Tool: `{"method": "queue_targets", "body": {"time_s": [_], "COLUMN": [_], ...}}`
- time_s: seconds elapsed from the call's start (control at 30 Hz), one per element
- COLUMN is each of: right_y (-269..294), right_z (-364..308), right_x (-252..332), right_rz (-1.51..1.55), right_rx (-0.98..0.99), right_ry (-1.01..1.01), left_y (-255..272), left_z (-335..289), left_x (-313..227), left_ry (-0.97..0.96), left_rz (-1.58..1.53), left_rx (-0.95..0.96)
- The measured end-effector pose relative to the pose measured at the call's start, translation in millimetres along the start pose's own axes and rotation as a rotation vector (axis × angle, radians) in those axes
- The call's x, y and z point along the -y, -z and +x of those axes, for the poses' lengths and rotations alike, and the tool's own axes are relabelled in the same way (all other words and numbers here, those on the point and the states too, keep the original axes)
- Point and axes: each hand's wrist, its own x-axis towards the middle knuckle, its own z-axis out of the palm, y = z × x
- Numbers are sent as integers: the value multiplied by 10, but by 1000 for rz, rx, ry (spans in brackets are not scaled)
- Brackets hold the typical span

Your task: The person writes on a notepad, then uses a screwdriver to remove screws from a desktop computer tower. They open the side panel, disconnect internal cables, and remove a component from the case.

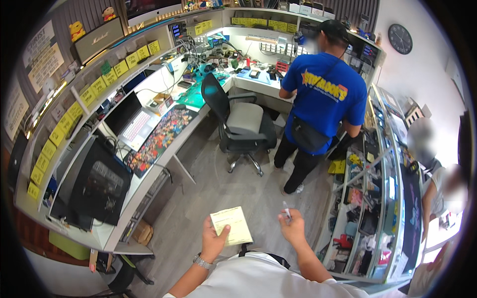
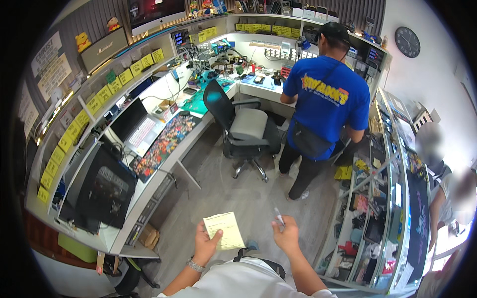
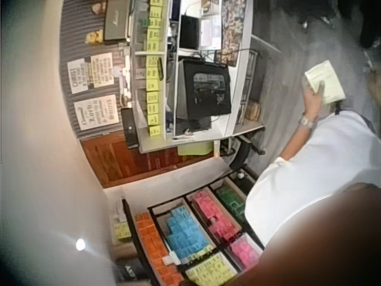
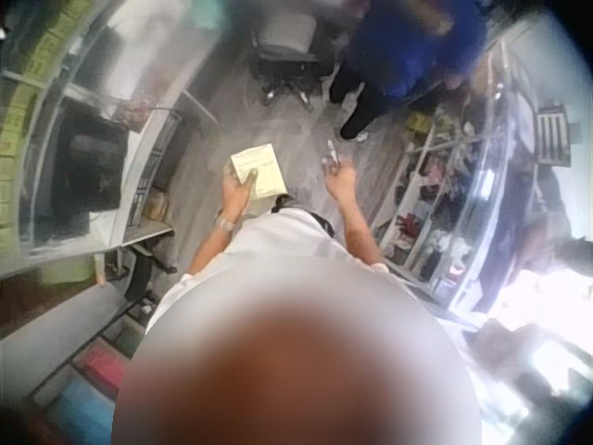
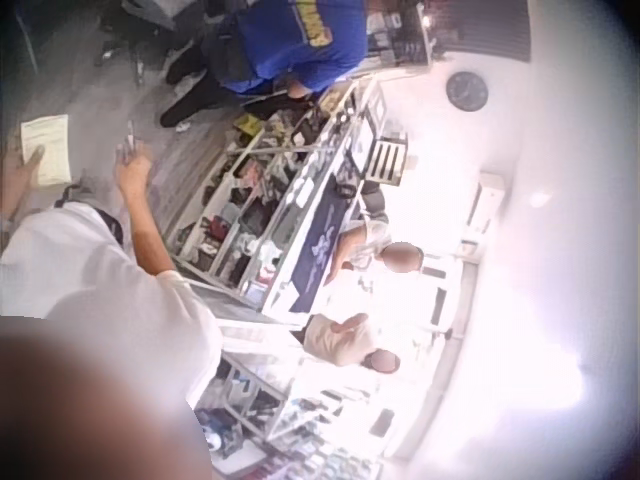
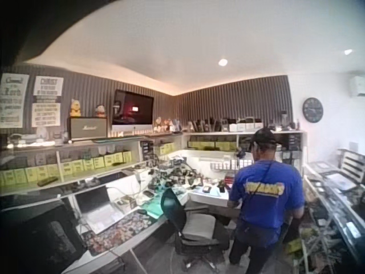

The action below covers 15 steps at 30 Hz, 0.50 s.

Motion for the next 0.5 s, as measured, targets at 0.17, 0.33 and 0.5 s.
{"method": "queue_targets", "body": {"time_s": [0.17, 0.33, 0.5], "right_y": [-813, -1763, -2575], "right_z": [1808, 3951, 6173], "right_x": [706, 1070, 1246], "right_rz": [-9, 45, -218], "right_rx": [261, 359, 272], "right_ry": [-15, 20, 34], "left_y": [352, 776, 880], "left_z": [1475, 3176, 5559], "left_x": [-427, -507, -755], "left_ry": [-189, -170, -392], "left_rz": [3, 441, 580], "left_rx": [-197, -323, -316]}}
